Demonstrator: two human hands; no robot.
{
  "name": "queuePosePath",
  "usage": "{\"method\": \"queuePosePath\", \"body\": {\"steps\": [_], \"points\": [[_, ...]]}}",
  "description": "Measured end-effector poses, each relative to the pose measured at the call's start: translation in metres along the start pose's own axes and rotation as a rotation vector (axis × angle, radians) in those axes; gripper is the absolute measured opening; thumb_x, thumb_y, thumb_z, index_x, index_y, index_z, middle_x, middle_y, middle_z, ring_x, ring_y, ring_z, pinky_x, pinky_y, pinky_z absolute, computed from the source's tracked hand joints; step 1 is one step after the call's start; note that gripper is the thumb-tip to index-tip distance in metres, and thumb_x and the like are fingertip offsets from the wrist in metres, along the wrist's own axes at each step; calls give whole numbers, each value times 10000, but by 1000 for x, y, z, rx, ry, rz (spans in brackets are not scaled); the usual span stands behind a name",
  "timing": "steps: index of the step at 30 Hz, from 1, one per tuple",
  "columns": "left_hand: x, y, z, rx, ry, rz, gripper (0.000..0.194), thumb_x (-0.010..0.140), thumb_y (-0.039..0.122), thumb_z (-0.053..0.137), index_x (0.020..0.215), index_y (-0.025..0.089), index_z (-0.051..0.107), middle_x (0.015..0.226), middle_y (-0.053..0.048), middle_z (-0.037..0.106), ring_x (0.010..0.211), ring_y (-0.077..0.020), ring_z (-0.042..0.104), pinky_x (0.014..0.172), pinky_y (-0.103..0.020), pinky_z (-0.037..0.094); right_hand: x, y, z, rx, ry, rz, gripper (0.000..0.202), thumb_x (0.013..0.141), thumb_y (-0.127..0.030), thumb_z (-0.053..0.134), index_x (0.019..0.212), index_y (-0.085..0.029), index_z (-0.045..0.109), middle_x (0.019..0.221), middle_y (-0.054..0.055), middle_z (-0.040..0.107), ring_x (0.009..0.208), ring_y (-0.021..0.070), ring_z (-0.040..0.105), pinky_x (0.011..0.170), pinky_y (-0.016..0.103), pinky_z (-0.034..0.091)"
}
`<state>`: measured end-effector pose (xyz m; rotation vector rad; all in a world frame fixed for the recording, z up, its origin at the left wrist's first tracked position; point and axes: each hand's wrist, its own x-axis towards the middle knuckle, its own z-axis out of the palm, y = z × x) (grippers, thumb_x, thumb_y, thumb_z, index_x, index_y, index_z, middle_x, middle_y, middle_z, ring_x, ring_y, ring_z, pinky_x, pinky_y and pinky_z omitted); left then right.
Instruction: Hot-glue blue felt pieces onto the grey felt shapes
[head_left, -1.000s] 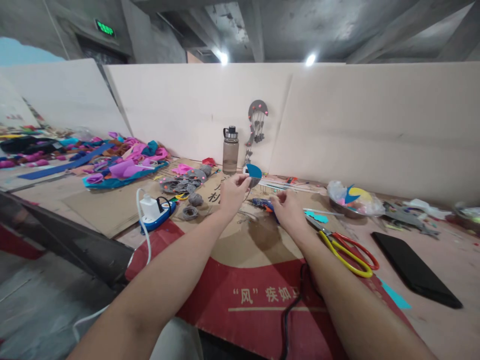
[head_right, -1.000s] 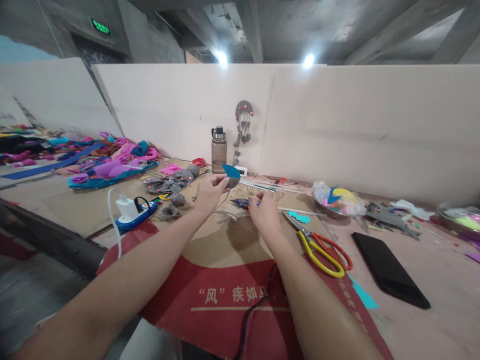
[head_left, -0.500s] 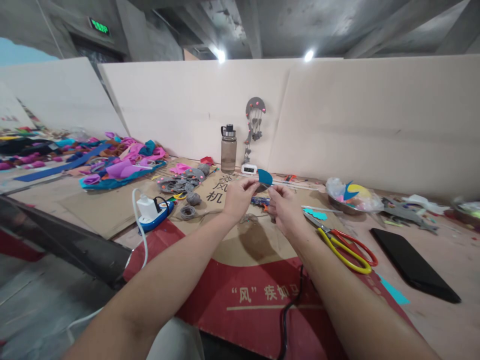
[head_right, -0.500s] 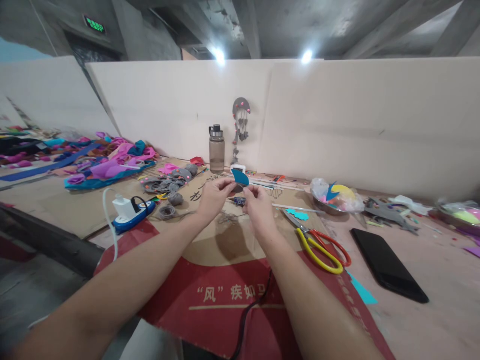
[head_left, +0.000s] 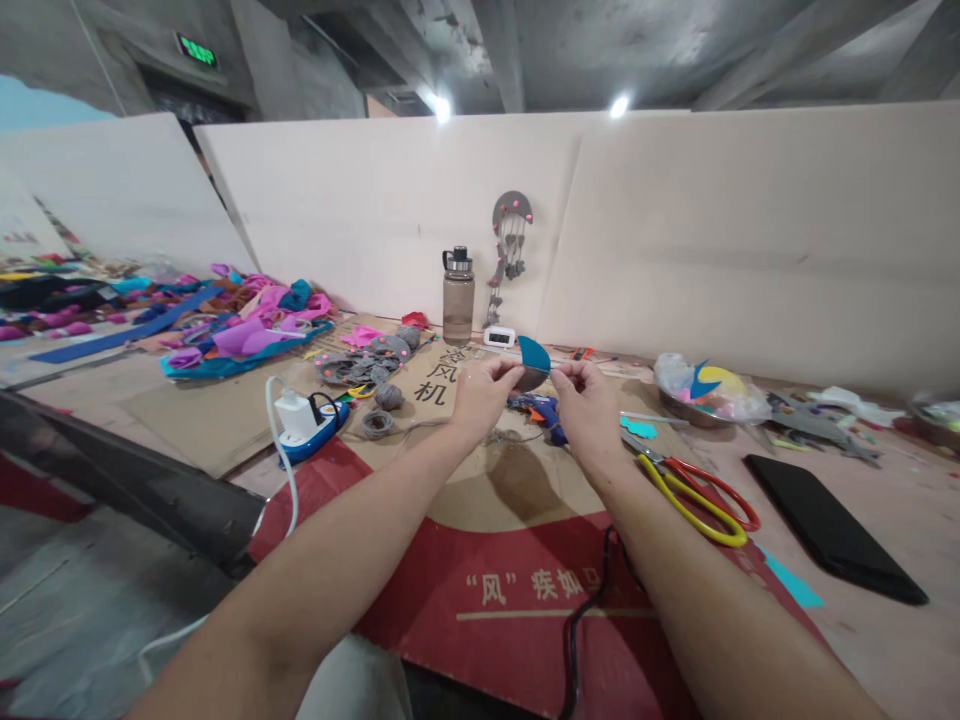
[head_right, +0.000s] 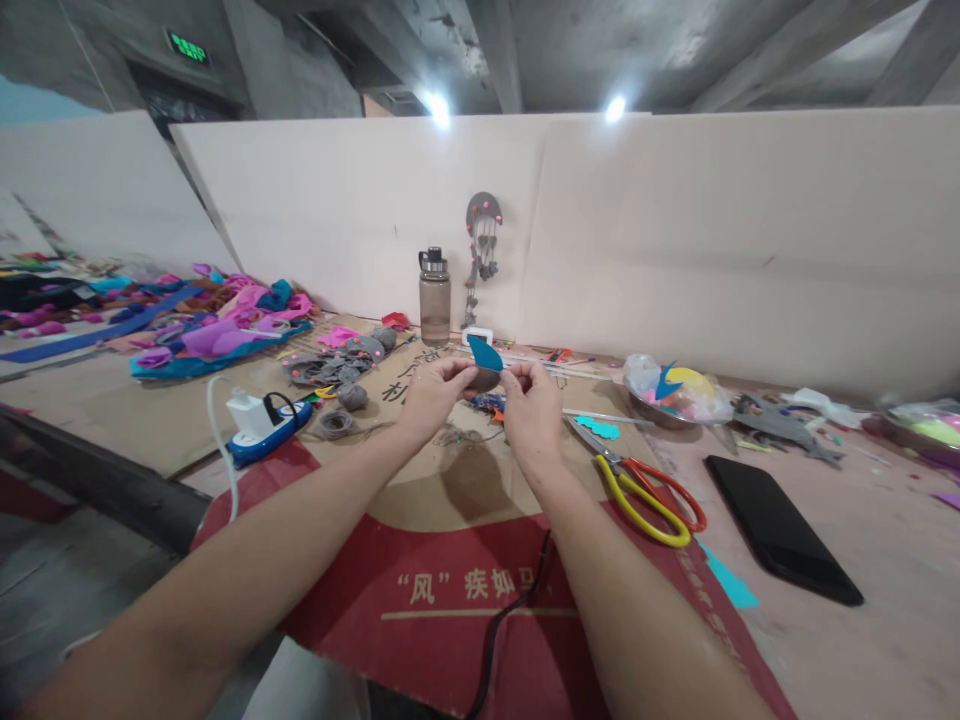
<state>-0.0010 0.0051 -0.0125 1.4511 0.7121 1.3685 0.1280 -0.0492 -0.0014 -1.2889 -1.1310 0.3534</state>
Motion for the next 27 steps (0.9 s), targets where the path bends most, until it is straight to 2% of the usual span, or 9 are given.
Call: {"method": "queuePosePath", "body": {"steps": [12, 19, 27], "points": [[-3, 9, 5, -217, 66, -234, 61, 778, 193, 702, 744, 143, 699, 785, -33, 682, 700, -120, 636, 724, -325, 603, 5, 11, -1, -69, 3, -48, 107, 795, -317, 577, 776, -213, 554, 675, -21, 521, 635, 156, 473, 631, 305, 386], [-4, 15, 6, -256, 70, -280, 93, 760, 195, 738, 718, 130, 686, 784, -43, 669, 675, -112, 637, 721, -323, 605, 4, 8, -3, -88, -14, -38, 103, 799, -313, 584, 799, -211, 587, 652, -31, 500, 612, 151, 452, 618, 303, 376], [-4, 14, 5, -273, 67, -311, 101, 734, 210, 748, 728, 135, 680, 782, -50, 666, 669, -109, 616, 631, -262, 586, 4, 3, -4, -78, -31, -17, 160, 795, -318, 574, 838, -189, 660, 642, -27, 517, 597, 146, 447, 624, 305, 392]]}}
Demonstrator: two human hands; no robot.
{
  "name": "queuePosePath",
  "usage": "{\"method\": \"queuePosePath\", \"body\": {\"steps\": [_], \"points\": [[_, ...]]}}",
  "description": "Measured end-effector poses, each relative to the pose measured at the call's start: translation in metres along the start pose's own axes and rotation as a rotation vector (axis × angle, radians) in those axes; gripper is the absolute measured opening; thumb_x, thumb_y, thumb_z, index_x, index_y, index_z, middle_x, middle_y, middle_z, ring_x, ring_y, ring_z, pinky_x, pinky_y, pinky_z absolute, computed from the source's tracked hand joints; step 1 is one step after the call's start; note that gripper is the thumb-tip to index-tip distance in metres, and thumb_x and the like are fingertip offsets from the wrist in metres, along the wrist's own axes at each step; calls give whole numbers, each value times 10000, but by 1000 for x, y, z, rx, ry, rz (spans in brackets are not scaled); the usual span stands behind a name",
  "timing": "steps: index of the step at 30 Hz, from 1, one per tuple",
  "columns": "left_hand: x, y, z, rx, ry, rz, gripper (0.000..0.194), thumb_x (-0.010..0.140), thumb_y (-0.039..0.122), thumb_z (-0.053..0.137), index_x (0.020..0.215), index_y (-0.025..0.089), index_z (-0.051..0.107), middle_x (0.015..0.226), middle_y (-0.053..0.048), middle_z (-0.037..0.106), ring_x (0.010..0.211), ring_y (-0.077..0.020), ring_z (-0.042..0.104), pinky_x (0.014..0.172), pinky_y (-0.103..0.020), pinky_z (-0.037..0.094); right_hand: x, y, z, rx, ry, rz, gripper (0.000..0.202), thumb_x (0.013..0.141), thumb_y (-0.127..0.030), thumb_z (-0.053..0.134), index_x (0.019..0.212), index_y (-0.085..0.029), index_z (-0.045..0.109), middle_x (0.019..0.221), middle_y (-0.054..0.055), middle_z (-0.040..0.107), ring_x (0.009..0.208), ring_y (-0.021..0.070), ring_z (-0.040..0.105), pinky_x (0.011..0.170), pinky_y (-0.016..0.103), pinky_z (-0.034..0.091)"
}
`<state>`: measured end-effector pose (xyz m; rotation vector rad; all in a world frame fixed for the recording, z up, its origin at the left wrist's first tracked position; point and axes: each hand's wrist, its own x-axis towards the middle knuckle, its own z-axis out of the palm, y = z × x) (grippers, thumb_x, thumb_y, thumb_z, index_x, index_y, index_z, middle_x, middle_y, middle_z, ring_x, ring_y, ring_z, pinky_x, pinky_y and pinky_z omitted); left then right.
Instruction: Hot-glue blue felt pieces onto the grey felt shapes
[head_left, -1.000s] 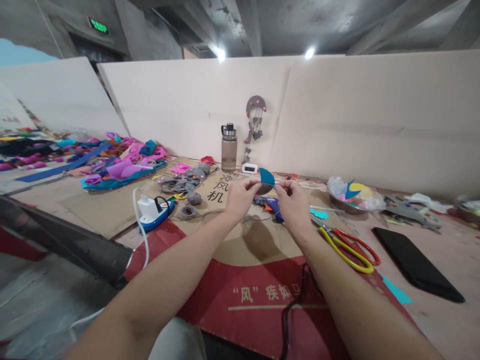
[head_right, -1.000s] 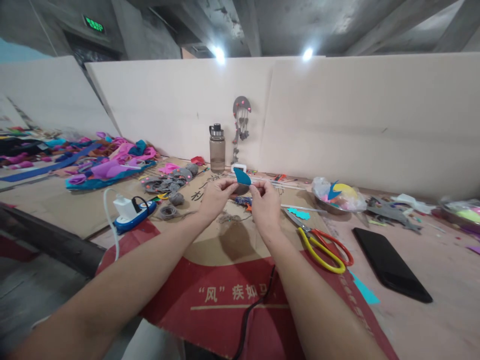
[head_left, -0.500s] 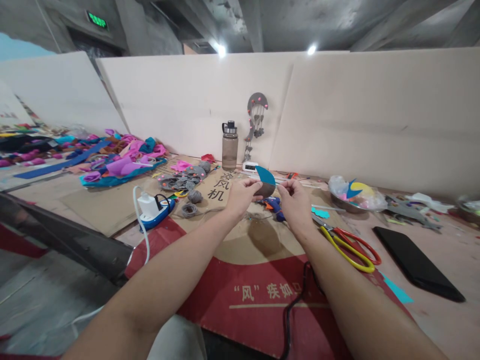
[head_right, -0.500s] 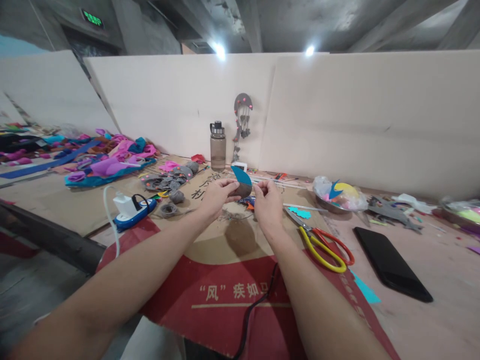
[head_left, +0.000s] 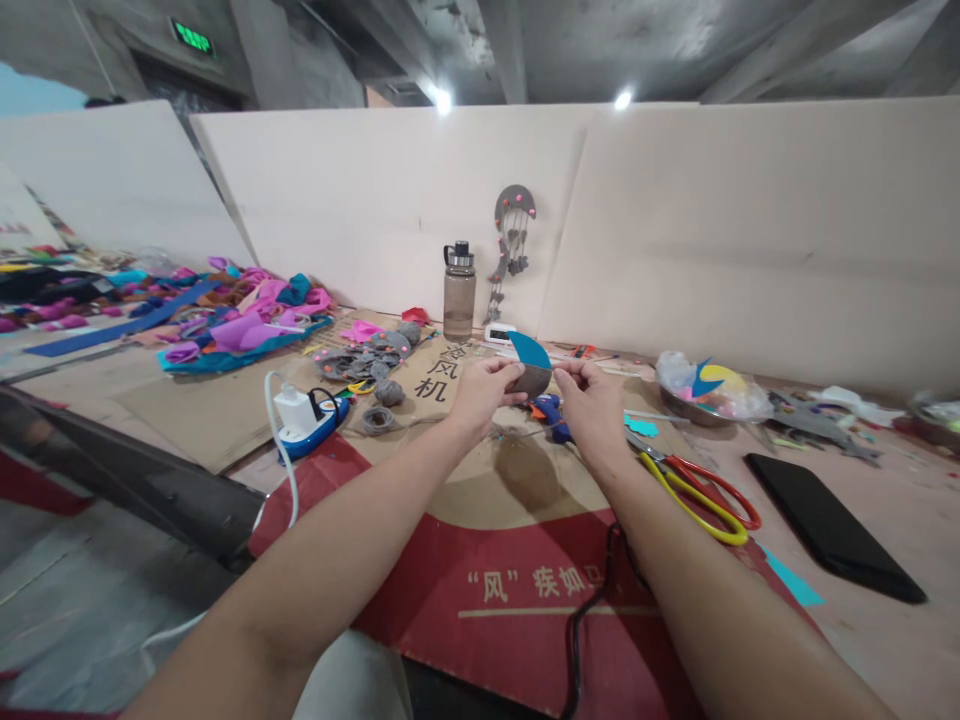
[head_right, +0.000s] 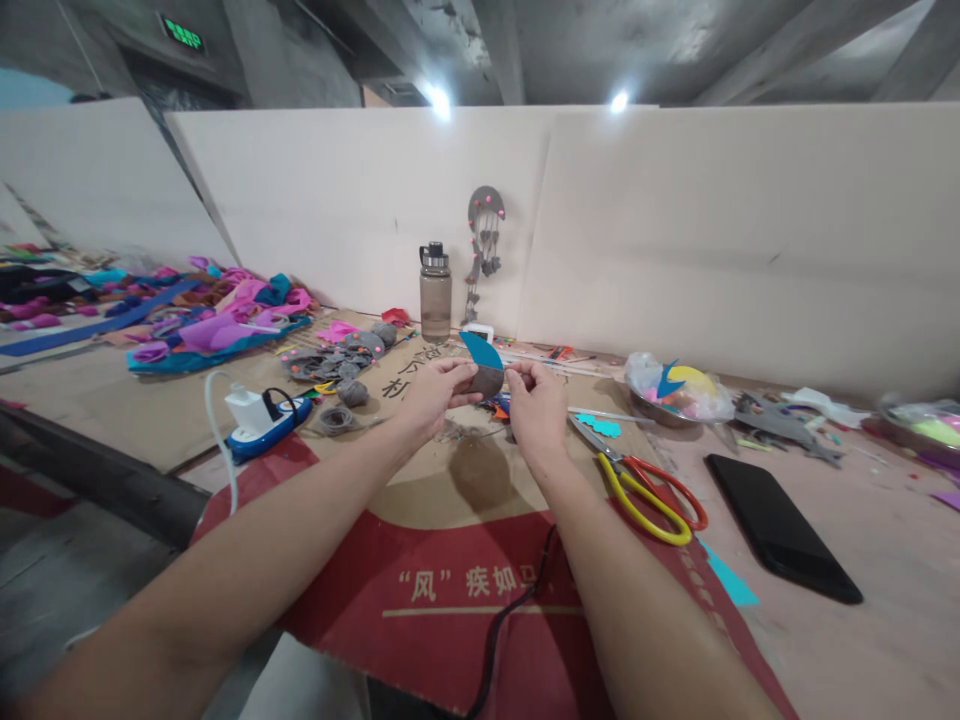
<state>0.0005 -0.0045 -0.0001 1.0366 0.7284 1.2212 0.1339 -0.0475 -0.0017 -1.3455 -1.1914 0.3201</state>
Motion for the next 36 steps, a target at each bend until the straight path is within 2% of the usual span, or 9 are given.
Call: {"method": "queuePosePath", "body": {"steps": [8, 15, 20, 27, 36], "points": [[1, 0, -2, -8, -45, -50, 100, 732, 219, 727, 740, 140, 667, 781, -54, 674, 679, -114, 621, 624, -244, 565, 1, -1, 0, 26, -16, 10, 172, 777, -348, 583, 802, -191, 649, 619, -31, 517, 586, 143, 451, 612, 295, 396], [4, 0, -4, -25, -47, -59, 69, 733, 211, 696, 726, 148, 667, 784, -52, 691, 675, -115, 620, 600, -226, 540, 5, 14, 3, 131, -79, 73, 266, 768, -454, 625, 807, -191, 627, 582, -58, 467, 510, 105, 379, 510, 257, 325], [4, 0, -5, -43, -45, -58, 88, 727, 217, 699, 717, 144, 652, 749, -40, 674, 652, -107, 602, 582, -213, 518, 5, 13, 4, 263, -128, 165, 362, 688, -532, 709, 761, -199, 588, 544, -82, 438, 449, 73, 319, 437, 234, 262], [7, -3, -6, -63, -57, -71, 55, 736, 194, 663, 740, 139, 660, 761, -38, 682, 640, -104, 603, 594, -229, 528, 0, -6, 3, 503, -200, 298, 399, 531, -455, 829, 668, -189, 565, 504, -102, 364, 435, 38, 248, 409, 216, 180], [9, -3, -7, -103, -57, -108, 33, 744, 167, 656, 745, 134, 660, 740, -32, 684, 595, -99, 607, 555, -225, 535, -4, -14, 2, 576, -264, 351, 400, 513, -410, 855, 660, -187, 558, 503, -108, 352, 425, 23, 249, 393, 199, 193]]}}
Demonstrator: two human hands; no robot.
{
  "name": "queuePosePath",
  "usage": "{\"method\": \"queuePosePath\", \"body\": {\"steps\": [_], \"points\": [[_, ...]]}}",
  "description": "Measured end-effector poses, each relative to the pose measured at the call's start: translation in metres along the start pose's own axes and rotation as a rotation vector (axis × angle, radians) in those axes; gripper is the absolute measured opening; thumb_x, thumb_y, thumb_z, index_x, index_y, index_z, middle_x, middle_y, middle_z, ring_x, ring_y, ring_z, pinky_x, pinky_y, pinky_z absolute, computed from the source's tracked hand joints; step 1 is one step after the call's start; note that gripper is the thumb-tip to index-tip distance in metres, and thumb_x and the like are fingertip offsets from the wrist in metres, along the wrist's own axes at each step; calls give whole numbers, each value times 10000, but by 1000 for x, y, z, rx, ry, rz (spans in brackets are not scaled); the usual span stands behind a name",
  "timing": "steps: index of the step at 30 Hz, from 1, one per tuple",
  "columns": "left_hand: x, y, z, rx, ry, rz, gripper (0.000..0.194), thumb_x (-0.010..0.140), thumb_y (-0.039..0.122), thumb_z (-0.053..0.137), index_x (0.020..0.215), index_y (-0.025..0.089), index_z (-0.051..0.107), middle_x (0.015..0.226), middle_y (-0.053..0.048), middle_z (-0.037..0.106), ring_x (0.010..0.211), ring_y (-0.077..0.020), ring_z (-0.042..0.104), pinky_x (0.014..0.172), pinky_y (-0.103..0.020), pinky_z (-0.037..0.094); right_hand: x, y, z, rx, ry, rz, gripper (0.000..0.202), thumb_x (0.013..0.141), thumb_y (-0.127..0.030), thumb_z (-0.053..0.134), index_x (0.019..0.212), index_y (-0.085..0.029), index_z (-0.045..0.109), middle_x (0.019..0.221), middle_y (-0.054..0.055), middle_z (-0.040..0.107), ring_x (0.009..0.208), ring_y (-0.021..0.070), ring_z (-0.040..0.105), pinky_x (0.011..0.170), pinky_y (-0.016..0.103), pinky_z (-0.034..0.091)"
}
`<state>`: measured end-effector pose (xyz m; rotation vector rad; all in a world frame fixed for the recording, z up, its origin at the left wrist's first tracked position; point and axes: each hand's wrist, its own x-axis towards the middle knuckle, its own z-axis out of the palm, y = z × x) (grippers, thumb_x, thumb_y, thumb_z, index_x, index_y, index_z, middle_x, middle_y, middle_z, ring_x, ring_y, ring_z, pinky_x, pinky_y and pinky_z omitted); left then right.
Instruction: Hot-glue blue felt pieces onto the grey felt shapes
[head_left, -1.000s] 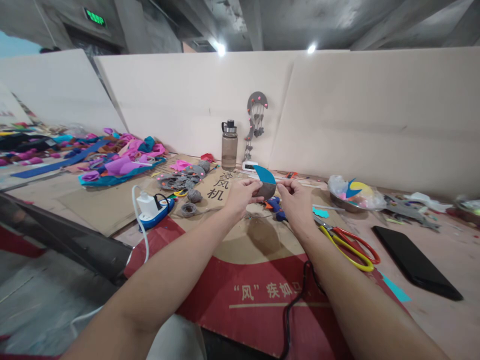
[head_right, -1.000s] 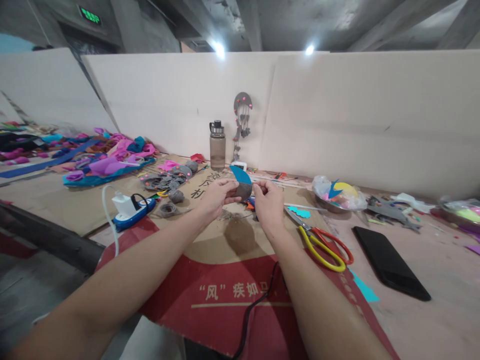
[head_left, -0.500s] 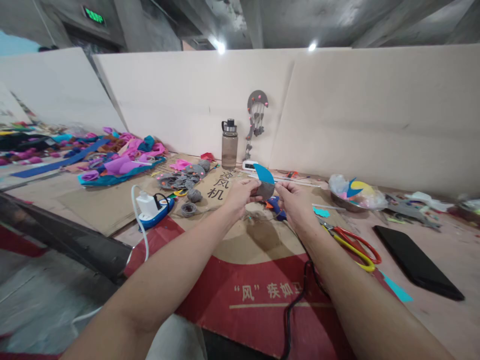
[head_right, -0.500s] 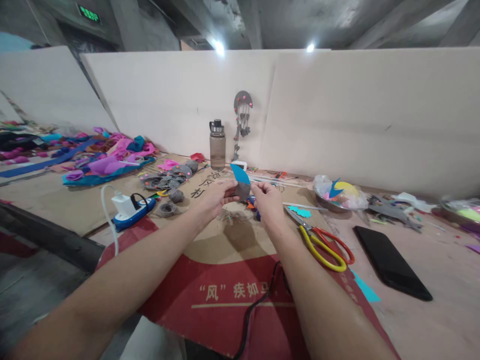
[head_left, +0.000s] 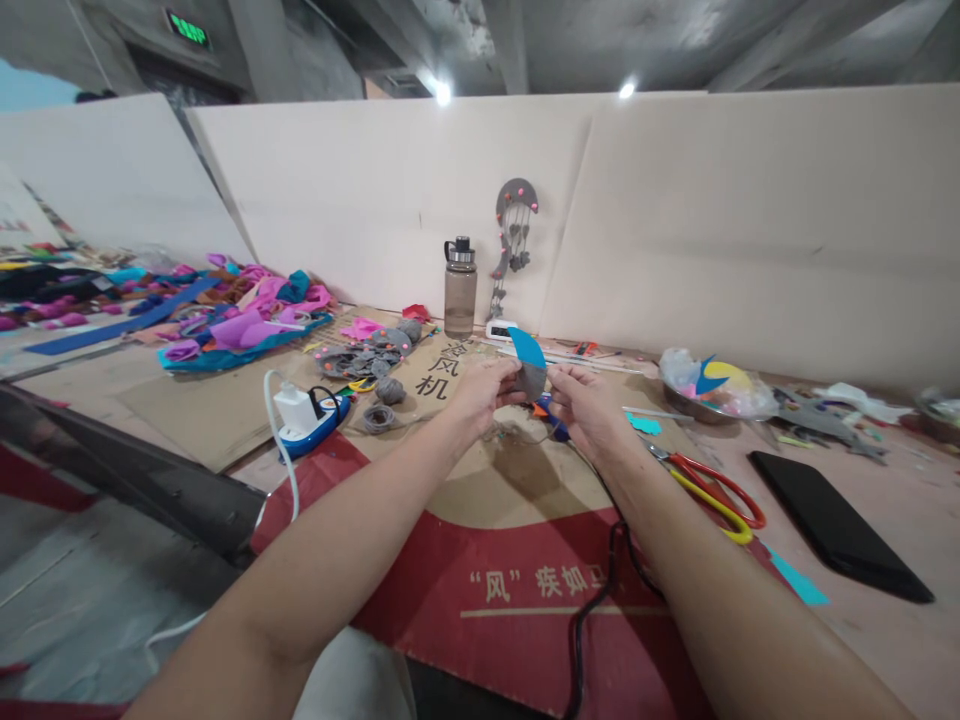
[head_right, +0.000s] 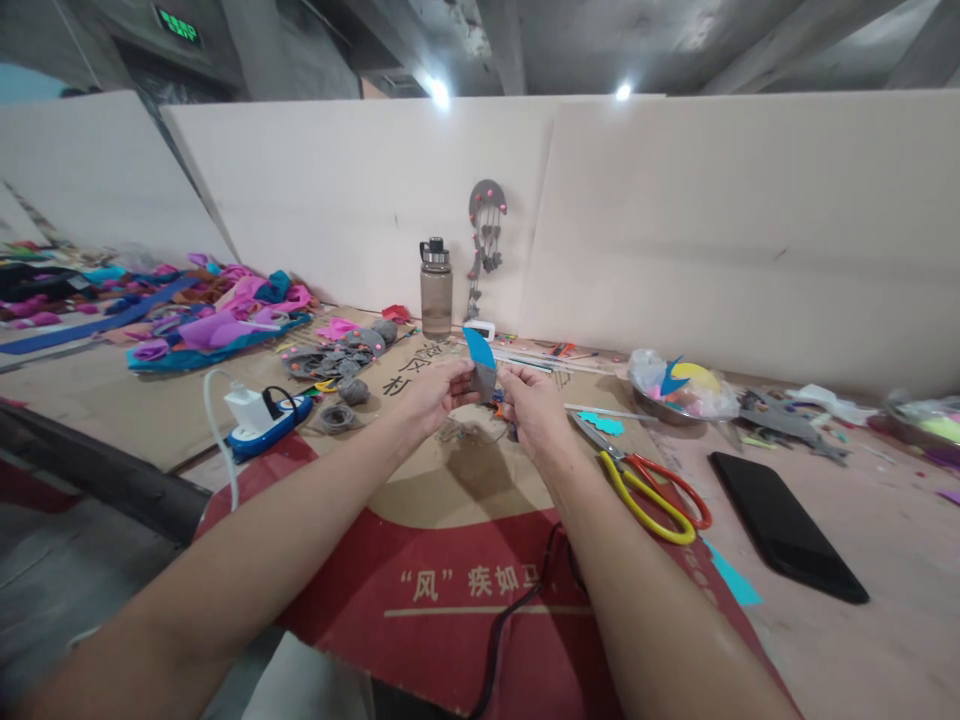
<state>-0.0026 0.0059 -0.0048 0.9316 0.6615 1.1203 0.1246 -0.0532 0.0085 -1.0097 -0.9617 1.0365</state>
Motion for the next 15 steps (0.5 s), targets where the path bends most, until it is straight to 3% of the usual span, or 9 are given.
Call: {"method": "queuePosePath", "body": {"steps": [7, 15], "points": [[-3, 3, 2, 3, 31, -8, 50, 791, 133, 629, 748, 123, 654, 744, -43, 683, 598, -109, 620, 553, -235, 544, 1, 2, -1, 84, 9, 18, 410, 486, -388, 873, 642, -181, 554, 503, -108, 349, 432, 18, 233, 378, 177, 189], [-3, 4, -1, -32, -120, -47, 59, 816, 146, 709, 833, 94, 688, 816, -70, 703, 657, -113, 657, 608, -222, 561, 5, 2, -6, 278, 3, 30, 414, 471, -271, 891, 623, -165, 521, 547, -100, 362, 462, 6, 217, 372, 132, 182]]}}
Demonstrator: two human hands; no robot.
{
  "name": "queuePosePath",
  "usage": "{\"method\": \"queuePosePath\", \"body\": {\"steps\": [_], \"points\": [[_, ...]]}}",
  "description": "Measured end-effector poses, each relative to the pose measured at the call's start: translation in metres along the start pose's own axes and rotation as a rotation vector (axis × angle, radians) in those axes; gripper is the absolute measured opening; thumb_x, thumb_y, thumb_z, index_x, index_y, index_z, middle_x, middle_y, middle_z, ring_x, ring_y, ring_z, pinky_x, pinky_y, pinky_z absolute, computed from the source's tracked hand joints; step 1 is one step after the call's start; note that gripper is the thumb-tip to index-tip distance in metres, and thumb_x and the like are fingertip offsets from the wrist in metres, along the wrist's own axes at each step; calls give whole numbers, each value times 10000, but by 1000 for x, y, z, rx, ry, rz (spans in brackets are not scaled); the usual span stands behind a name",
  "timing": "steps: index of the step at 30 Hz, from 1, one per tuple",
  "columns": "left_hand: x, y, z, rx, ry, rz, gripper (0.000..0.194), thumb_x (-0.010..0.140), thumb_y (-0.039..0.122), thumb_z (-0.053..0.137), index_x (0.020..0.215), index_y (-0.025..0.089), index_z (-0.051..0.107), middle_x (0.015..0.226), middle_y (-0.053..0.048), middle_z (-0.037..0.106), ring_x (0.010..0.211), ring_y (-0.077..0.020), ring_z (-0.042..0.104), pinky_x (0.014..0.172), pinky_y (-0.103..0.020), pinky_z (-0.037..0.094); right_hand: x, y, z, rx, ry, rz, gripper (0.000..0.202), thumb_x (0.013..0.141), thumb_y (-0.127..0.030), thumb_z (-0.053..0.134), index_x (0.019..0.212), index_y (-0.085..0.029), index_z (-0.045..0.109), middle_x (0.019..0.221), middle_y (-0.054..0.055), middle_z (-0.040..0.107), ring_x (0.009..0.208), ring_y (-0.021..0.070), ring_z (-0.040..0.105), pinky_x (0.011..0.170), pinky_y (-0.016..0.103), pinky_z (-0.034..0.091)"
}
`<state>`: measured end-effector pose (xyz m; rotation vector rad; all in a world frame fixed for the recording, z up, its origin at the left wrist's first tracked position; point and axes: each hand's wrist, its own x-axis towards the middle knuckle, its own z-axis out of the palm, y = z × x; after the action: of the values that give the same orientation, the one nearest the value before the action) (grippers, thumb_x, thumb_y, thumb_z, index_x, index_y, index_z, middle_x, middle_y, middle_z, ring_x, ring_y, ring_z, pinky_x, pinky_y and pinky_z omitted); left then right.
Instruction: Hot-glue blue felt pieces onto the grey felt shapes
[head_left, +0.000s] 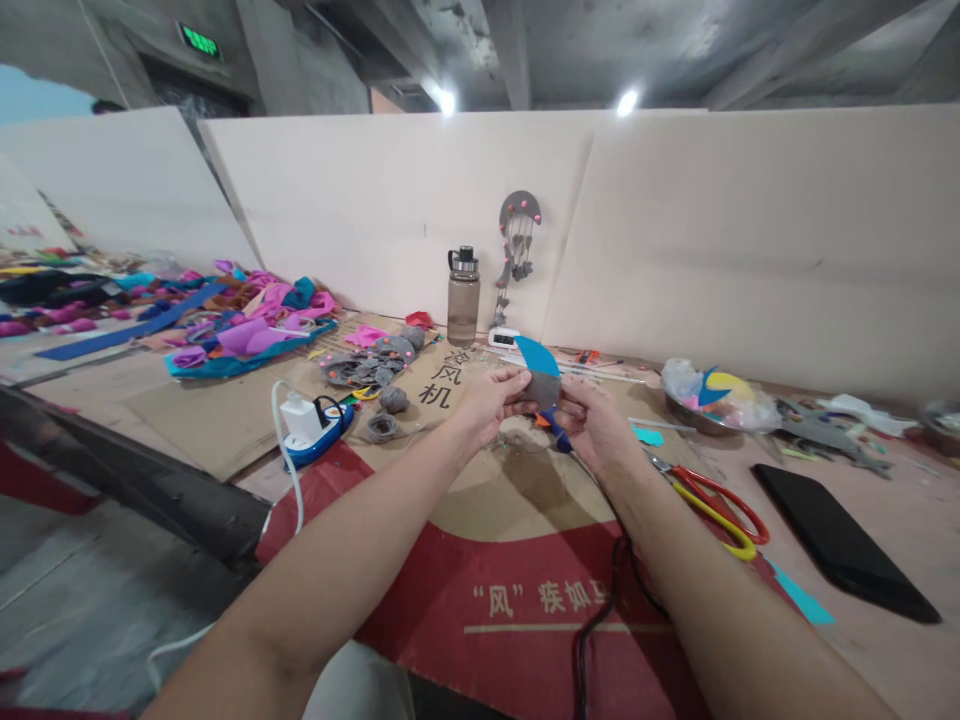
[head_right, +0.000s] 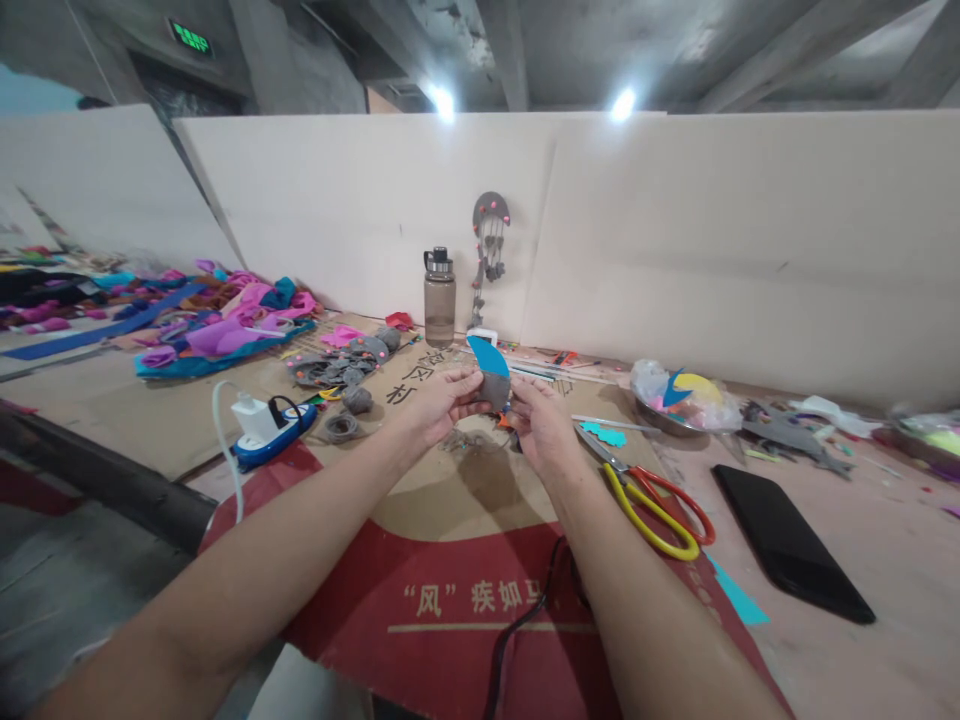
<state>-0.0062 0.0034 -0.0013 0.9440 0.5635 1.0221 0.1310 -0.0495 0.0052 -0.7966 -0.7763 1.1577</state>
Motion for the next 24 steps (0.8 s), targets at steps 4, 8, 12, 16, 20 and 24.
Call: {"method": "queuePosePath", "body": {"steps": [4, 8, 12, 16, 20, 24], "points": [[2, 2, -2, -9, -28, -38, 71, 790, 103, 738, 833, 95, 682, 865, -76, 709, 706, -122, 675, 676, -251, 587, 3, 0, -5, 34, -12, -10, 400, 482, -257, 898, 641, -156, 545, 572, -96, 382, 466, -1, 196, 376, 113, 189], [1, 6, -2, -30, -49, -46, 152, 718, 22, 768, 784, 97, 653, 808, -37, 675, 700, -112, 667, 732, -275, 596, 6, 0, -10, 21, -43, 1, 403, 510, -281, 901, 619, -164, 531, 533, -106, 323, 471, 13, 171, 379, 115, 188], [0, 10, -2, -14, -66, -55, 194, 682, -8, 778, 776, 94, 643, 766, -17, 654, 693, -109, 667, 729, -267, 599, 5, -2, -10, -20, -28, 5, 394, 514, -311, 899, 637, -165, 554, 518, -109, 309, 472, 21, 179, 385, 128, 183], [0, 8, -2, -5, -44, -58, 176, 717, 70, 790, 816, 91, 647, 815, -52, 685, 669, -113, 667, 644, -249, 593, 0, -4, -4, -67, -3, -25, 406, 506, -332, 897, 662, -174, 557, 538, -104, 341, 465, 21, 194, 392, 152, 176], [-2, 3, 0, -13, 24, -2, 212, 724, 110, 795, 810, 115, 601, 760, -30, 672, 599, -101, 632, 601, -263, 586, -7, -1, 4, -156, 5, -79, 391, 568, -393, 872, 709, -179, 576, 559, -96, 371, 467, 32, 234, 407, 178, 194], [-4, -3, 5, 44, 97, 98, 283, 701, 147, 806, 741, 146, 525, 648, 21, 604, 557, -93, 579, 576, -261, 556, -10, 8, 6, -284, 44, -152, 353, 666, -458, 808, 745, -188, 596, 567, -84, 420, 471, 51, 290, 419, 201, 222]]}}
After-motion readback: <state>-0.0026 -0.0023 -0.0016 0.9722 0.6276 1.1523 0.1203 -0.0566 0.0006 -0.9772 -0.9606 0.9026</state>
